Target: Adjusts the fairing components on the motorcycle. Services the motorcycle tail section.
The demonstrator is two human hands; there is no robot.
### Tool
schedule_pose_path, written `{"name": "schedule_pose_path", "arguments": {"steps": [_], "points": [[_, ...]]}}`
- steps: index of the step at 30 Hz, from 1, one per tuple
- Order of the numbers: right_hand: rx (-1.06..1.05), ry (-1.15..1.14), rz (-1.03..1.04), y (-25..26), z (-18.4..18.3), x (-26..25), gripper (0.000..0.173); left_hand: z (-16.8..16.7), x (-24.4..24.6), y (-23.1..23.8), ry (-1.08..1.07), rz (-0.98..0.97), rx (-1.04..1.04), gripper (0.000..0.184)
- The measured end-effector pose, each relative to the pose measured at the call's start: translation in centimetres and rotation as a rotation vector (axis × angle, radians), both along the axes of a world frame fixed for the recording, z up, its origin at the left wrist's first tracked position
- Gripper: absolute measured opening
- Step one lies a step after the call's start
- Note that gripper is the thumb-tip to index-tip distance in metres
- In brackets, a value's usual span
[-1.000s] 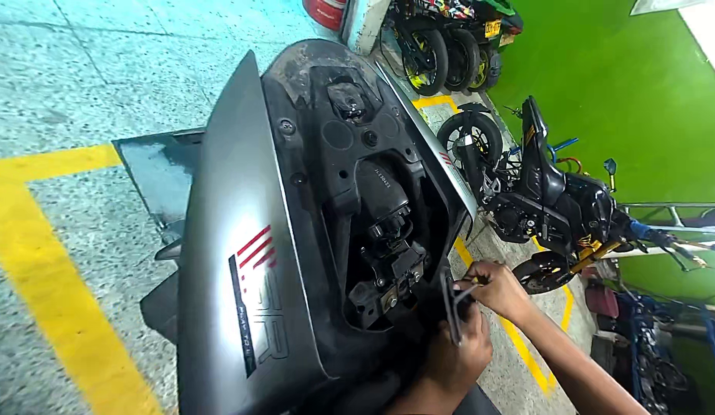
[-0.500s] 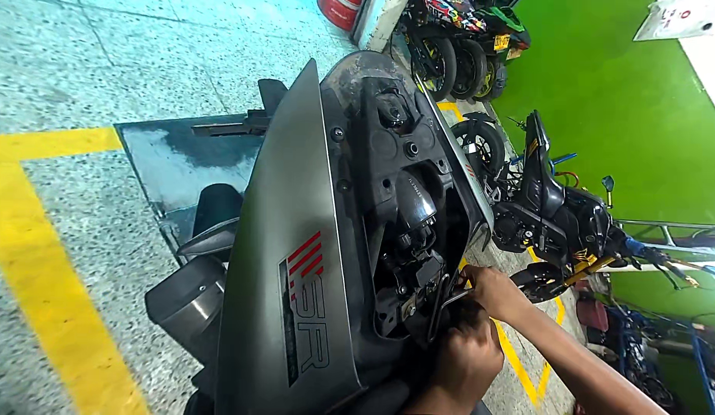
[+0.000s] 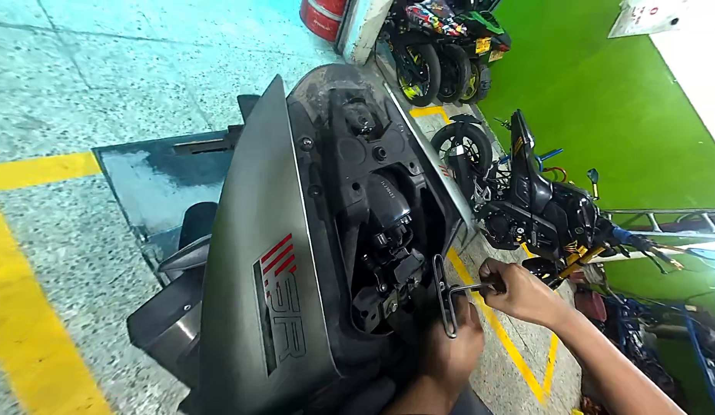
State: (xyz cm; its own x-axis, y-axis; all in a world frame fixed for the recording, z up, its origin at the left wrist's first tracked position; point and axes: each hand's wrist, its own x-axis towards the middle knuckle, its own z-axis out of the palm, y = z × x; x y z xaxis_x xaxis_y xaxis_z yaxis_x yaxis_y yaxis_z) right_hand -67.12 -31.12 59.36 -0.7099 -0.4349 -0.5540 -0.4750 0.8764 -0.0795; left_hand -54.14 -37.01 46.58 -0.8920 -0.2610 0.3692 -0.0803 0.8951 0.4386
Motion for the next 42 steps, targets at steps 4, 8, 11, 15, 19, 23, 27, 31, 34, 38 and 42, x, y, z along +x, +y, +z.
{"name": "schedule_pose_path", "arguments": {"steps": [4, 8, 11, 15, 19, 23, 27, 31, 34, 38, 42], "points": [[-0.335, 0.124, -0.187, 2.0, 5.0, 7.6, 0.024, 2.1, 0.3, -2.4, -0.250, -0.105, 0.309, 0.029], [-0.928, 0.174, -0.237, 4.3, 6.1, 20.3, 0.033, 3.5, 2.8, -2.4, 0.136, -0.236, 0.406, 0.051], [-1.094, 0.278, -0.254, 5.3, 5.2, 27.5, 0.035, 5.3, 7.8, -4.4, 0.228, -0.425, 0.762, 0.037], [-1.219, 0.303, -0.381, 5.6, 1.9, 33.3, 0.030, 5.6, 15.1, -9.5, 0.181, -0.468, 0.923, 0.035], [-1.365, 0.116, -0.471, 4.5, -1.5, 36.7, 0.031, 6.6, 21.9, -9.8, -0.162, -0.439, 1.512, 0.029], [-1.293, 0.074, -0.531, 3.1, -4.1, 40.5, 0.032, 6.0, 26.7, -10.0, -0.590, -0.315, 2.142, 0.075], [-1.086, 0.324, -0.572, 1.9, -6.8, 45.5, 0.031, 6.0, 31.1, -10.3, -0.672, -0.509, 2.137, 0.100], [-0.911, 0.648, -0.569, 0.8, -8.4, 51.4, 0.037, 4.9, 34.6, -10.8, -0.800, -0.611, 2.149, 0.099], [-0.978, 0.700, -0.674, 0.2, -9.1, 57.1, 0.040, 3.6, 37.8, -11.1, -0.911, -0.697, 2.143, 0.096], [-1.014, 0.778, -0.560, -0.5, -9.1, 63.4, 0.026, 2.6, 42.2, -10.2, -0.993, -0.736, 2.183, 0.092], [-0.785, 0.841, -0.587, 0.1, -8.9, 68.6, 0.024, 2.5, 46.0, -7.4, -1.119, -0.870, 2.122, 0.098]]}}
